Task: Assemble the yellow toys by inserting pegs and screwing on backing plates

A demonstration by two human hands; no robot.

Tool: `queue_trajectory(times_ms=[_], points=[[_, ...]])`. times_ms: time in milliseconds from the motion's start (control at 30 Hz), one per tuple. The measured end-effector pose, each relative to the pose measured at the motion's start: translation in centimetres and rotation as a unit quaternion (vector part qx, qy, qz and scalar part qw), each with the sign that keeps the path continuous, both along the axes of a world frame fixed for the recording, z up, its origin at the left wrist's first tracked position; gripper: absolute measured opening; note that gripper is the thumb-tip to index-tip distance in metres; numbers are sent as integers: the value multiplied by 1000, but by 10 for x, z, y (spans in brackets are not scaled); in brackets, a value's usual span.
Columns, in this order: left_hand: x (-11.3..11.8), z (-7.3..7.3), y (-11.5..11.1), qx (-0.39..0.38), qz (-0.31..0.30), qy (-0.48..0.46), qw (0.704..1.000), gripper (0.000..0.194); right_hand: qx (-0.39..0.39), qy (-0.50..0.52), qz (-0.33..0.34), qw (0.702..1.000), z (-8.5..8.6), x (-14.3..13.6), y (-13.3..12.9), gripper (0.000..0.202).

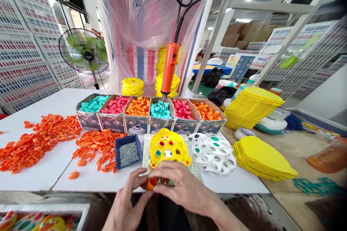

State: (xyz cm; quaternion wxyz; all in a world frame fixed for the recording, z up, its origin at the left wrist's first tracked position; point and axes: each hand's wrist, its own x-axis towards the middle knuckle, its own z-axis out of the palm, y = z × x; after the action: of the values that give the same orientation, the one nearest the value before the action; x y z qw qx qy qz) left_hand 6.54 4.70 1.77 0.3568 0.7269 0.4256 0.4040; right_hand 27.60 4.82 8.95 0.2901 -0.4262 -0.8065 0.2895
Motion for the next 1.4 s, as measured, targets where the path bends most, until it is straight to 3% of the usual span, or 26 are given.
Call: queue_trajectory(times_ms=[100, 300, 433, 633, 1100, 1400], points=[[7, -6, -10, 2, -21, -15, 1000, 47, 2, 9, -6, 1000, 0, 12, -10, 24], [16, -18, -17, 56, 34, -13, 998, 45, 115, -47, -133, 983, -6, 40, 3, 20], [6, -19, -16, 65, 27, 32, 997, 46, 125, -108, -116, 979, -13, 43, 18, 20], [-4, -22, -14, 74, 31, 63, 995, 49, 101, -126, -127, 979, -17, 38, 19, 21], [-6, -27, -13, 67, 39, 64, 995, 45, 94, -153, -121, 976, -15, 35, 26, 12], [-6, -27, -15, 70, 44, 45, 996, 44, 78, -163, -91, 979, -10, 37, 28, 20]])
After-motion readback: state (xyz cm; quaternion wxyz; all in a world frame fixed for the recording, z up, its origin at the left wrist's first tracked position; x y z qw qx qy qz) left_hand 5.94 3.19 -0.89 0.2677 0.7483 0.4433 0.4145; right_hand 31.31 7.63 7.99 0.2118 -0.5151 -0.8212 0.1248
